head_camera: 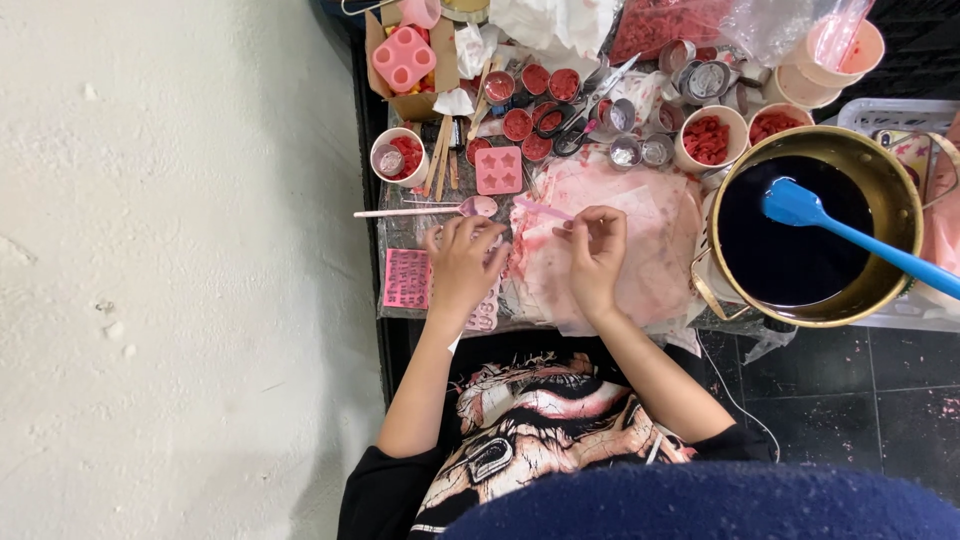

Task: Pouring melted dark wax into alphabet molds to create wax seals.

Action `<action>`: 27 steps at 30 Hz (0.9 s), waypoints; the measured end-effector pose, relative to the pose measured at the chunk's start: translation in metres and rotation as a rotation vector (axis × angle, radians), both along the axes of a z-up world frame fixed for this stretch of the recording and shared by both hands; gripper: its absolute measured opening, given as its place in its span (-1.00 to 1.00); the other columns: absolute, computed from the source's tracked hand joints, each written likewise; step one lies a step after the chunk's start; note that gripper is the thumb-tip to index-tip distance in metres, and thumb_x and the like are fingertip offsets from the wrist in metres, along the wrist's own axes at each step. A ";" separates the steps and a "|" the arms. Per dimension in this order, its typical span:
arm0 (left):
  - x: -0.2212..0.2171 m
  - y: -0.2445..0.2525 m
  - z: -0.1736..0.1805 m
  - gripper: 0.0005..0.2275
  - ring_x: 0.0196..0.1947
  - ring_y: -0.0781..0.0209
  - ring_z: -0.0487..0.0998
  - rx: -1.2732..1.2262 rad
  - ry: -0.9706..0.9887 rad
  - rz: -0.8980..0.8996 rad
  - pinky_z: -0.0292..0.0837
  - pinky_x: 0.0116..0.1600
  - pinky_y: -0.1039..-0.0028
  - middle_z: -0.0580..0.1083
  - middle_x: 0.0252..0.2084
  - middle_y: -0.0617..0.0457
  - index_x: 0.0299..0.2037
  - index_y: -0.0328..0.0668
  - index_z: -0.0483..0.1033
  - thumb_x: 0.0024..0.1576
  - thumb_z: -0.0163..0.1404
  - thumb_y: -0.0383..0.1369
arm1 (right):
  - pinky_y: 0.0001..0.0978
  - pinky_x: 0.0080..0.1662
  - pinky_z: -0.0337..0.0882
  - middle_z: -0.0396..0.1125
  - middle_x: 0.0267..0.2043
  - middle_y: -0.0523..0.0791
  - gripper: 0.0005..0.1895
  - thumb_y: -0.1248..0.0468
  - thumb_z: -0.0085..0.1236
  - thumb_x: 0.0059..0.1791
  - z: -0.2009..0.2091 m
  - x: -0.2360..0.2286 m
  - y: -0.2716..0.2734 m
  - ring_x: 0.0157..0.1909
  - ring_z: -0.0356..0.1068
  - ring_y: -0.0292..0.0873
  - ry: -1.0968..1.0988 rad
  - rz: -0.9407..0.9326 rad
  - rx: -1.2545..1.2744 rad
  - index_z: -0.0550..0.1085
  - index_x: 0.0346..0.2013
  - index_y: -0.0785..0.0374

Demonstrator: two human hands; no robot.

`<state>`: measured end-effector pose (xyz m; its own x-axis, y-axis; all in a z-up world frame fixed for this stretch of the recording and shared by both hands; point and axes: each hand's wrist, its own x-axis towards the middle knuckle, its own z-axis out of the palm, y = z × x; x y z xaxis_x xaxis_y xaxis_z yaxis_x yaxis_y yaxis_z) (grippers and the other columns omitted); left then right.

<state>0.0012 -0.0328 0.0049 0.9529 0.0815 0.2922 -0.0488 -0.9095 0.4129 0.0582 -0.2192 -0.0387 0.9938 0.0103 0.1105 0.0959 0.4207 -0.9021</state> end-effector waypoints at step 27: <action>0.040 0.003 0.006 -0.87 -0.05 0.24 0.49 -0.122 -0.150 0.078 0.05 0.15 0.23 0.51 -0.09 0.20 -0.21 -0.01 0.58 0.19 0.17 -0.21 | -0.26 0.17 0.57 0.16 0.07 -0.10 -0.83 0.55 -0.05 0.11 0.016 0.010 -0.006 0.15 0.31 -0.23 -0.140 -0.002 -0.170 0.29 -0.07 0.28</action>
<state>0.0411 -0.0298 0.0113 0.8889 0.1965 0.4138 -0.0495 -0.8568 0.5132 0.0678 -0.2252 -0.0228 0.9691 0.0389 0.2438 0.2254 0.2635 -0.9380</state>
